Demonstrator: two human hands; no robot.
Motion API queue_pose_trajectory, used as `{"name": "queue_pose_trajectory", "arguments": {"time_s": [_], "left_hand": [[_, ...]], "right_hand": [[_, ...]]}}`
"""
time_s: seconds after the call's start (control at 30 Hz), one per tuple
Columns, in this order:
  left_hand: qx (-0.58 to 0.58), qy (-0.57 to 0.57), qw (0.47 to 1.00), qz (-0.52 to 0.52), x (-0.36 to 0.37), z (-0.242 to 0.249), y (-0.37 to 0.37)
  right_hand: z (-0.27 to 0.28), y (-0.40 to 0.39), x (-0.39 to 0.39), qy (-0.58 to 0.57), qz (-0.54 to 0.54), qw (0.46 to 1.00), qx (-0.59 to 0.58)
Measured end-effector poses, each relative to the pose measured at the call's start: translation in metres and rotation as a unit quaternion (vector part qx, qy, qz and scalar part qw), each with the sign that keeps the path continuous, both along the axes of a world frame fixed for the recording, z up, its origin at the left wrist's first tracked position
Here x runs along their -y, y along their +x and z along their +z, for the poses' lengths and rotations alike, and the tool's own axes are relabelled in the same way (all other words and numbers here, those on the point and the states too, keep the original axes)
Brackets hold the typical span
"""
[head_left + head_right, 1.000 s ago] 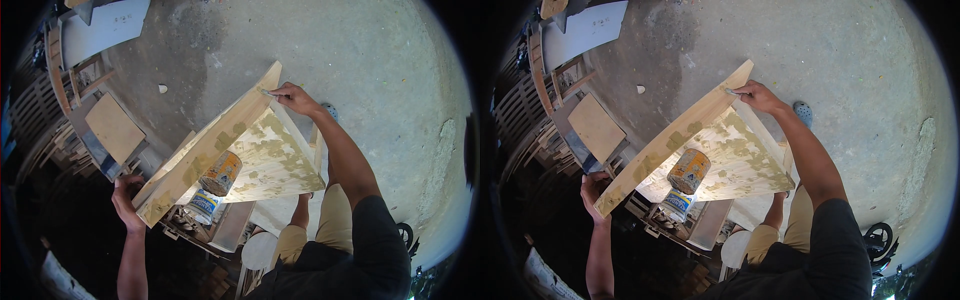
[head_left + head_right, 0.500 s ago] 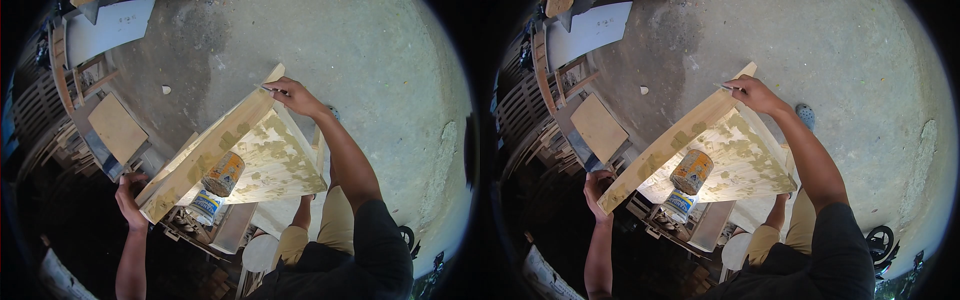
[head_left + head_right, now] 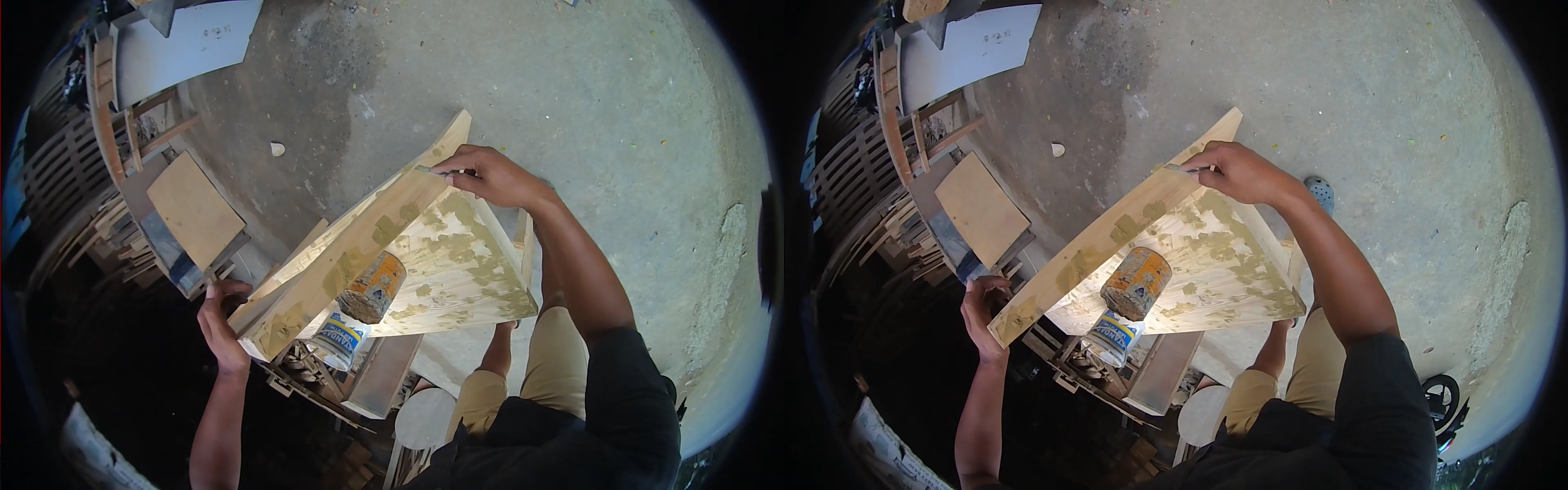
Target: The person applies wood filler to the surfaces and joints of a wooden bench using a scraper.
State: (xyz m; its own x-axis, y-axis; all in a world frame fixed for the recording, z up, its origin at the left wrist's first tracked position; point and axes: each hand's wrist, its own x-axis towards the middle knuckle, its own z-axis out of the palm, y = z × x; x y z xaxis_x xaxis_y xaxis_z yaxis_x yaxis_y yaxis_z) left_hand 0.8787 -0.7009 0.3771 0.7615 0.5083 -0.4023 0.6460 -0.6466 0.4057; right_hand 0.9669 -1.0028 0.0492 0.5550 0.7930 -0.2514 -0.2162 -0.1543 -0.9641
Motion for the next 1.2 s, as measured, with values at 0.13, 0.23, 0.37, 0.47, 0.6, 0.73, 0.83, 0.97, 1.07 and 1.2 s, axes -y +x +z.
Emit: {"name": "queue_pose_trajectory", "arguments": {"time_s": [0.13, 0.23, 0.37, 0.47, 0.6, 0.73, 0.83, 0.97, 1.07, 1.2], "left_hand": [[0.011, -0.006, 1.000, 0.002, 0.002, 0.000, 0.001], [0.005, -0.013, 1.000, 0.002, 0.001, 0.000, 0.002], [0.001, -0.007, 1.000, -0.001, 0.005, 0.001, 0.004], [-0.002, -0.008, 1.000, -0.001, 0.001, 0.001, 0.002], [0.003, -0.023, 1.000, 0.004, 0.002, 0.001, 0.003], [0.002, -0.017, 1.000, 0.018, 0.002, 0.001, 0.002], [0.001, -0.017, 1.000, 0.023, 0.002, 0.001, 0.002], [0.001, -0.013, 1.000, -0.014, -0.008, 0.002, -0.006], [0.001, -0.002, 0.999, -0.038, -0.006, 0.000, -0.006], [-0.001, 0.007, 1.000, -0.016, -0.001, -0.001, -0.003]], "right_hand": [[-0.006, 0.044, -0.009, -0.008, -0.021, 0.999, 0.044], [0.003, 0.079, -0.034, -0.101, 0.102, 0.987, 0.076], [0.011, 0.101, -0.057, -0.159, 0.240, 0.955, 0.067], [0.021, 0.109, -0.060, -0.147, 0.265, 0.953, 0.019], [0.027, 0.117, -0.056, -0.080, 0.280, 0.954, -0.069], [0.014, 0.109, -0.034, -0.054, 0.239, 0.961, -0.125], [-0.017, 0.078, -0.010, -0.055, 0.043, 0.975, -0.209], [-0.064, 0.011, -0.001, -0.121, -0.105, 0.958, -0.238], [-0.098, -0.031, -0.011, -0.113, -0.154, 0.940, -0.283], [-0.116, -0.059, -0.029, -0.081, -0.260, 0.911, -0.308]]}}
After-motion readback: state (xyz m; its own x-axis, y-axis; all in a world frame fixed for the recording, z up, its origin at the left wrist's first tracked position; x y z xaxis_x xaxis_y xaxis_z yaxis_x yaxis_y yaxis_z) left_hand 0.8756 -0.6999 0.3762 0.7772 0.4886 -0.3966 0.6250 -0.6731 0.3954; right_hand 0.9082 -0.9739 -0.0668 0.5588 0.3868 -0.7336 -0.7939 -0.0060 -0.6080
